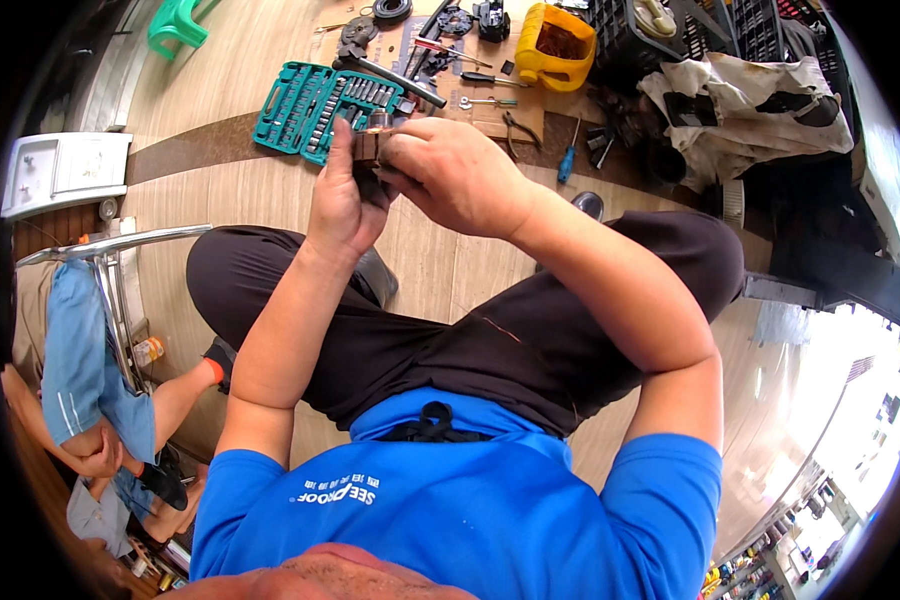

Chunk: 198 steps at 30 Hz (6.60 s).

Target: The person disassembles and repairs a motor component by hand, using pliers to pull at wires and internal parts.

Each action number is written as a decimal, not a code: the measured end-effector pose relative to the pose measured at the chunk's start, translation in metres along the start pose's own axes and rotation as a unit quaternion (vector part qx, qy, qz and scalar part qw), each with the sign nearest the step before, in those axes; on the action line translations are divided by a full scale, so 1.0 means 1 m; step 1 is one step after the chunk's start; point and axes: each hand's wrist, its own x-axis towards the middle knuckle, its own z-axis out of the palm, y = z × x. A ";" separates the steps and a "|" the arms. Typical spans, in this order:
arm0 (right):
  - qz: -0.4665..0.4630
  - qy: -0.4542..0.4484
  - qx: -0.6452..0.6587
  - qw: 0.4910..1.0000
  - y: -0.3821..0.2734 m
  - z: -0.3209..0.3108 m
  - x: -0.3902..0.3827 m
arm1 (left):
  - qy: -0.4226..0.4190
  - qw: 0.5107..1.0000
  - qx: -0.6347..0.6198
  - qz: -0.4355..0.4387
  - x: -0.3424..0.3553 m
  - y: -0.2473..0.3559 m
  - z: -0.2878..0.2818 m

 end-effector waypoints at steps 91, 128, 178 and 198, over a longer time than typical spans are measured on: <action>0.182 -0.009 0.104 0.978 -0.029 0.022 -0.025 | -0.032 0.998 0.006 0.060 0.007 0.011 -0.022; 0.207 0.052 0.131 0.968 -0.028 0.010 -0.029 | -0.171 0.983 -0.066 -0.007 0.004 0.027 -0.021; 0.528 -0.291 -0.217 0.768 0.311 0.071 -0.165 | 0.094 0.994 0.022 0.054 0.015 0.019 -0.046; 0.630 -0.090 -0.138 0.759 0.328 0.164 -0.145 | 0.150 0.986 0.050 0.052 0.019 0.017 -0.063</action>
